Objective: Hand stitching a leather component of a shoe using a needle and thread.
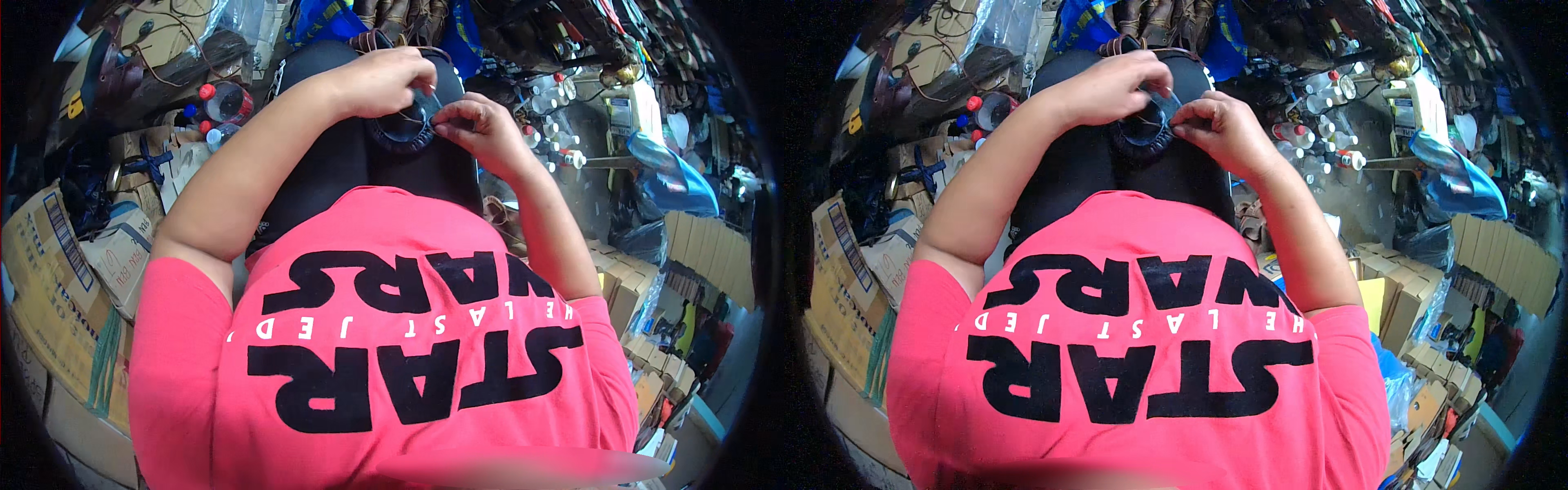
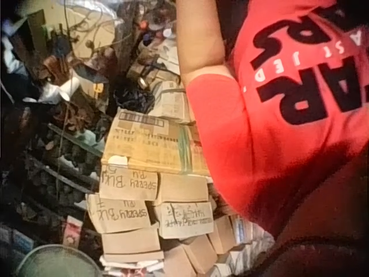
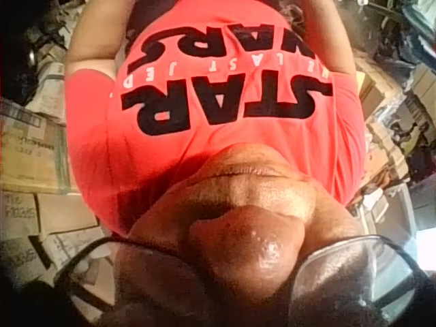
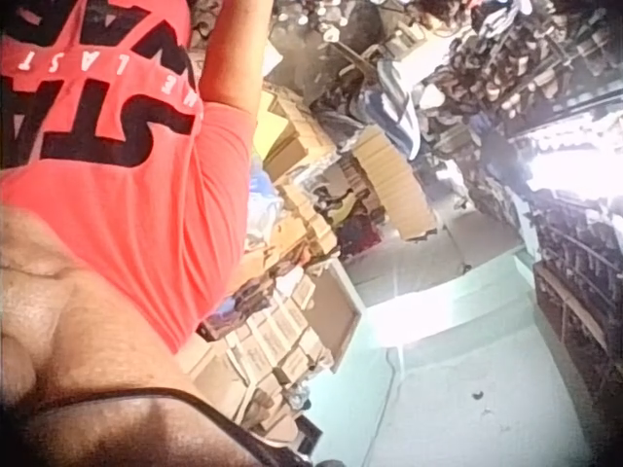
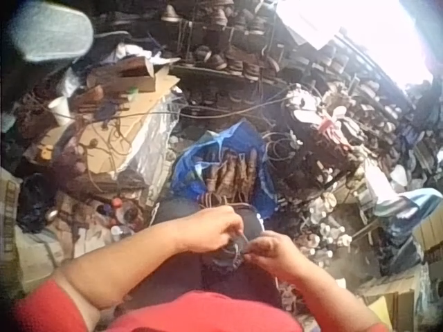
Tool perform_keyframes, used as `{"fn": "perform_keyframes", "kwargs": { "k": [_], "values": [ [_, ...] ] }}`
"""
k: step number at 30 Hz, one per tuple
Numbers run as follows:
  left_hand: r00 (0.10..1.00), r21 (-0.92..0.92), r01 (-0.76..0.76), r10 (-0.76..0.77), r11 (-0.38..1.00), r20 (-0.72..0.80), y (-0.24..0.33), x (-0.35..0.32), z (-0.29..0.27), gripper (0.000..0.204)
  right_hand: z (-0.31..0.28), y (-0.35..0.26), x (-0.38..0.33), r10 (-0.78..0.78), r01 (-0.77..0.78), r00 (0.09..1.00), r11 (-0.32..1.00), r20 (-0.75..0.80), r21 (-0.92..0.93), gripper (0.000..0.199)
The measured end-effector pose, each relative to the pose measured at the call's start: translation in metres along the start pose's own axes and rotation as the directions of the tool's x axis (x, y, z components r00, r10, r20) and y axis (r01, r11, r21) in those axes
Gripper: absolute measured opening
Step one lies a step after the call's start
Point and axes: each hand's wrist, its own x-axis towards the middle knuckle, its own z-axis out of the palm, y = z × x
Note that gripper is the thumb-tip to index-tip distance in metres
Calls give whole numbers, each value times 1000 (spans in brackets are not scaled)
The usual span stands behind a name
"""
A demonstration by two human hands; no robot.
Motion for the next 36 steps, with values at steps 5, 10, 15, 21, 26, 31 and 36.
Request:
{"fn": "perform_keyframes", "kwargs": {
  "k": [5,10,15,21,26,31,36],
  "values": [
    [946,44,7,7,999,-323,17,-49,4,44,1,-3,-15,6,-8,1000,997,-22,-82,20],
    [892,-38,42,-55,998,-449,32,-73,23,32,21,-7,-35,-130,69,984,908,-121,-414,29],
    [896,56,106,-71,993,-438,41,-78,32,19,28,-1,-40,-243,136,958,854,-153,-502,37],
    [865,289,72,84,955,-494,28,-62,30,21,13,16,-32,-10,12,999,999,-45,47,43],
    [889,101,12,35,995,-457,19,-51,29,16,-5,28,-11,88,-108,988,981,125,162,48],
    [897,142,7,56,990,-438,15,-50,29,25,-9,29,-5,54,-80,984,985,172,152,48],
    [904,134,15,44,991,-426,15,-50,27,24,-10,34,-2,1,-28,988,985,152,172,36]
  ]
}}
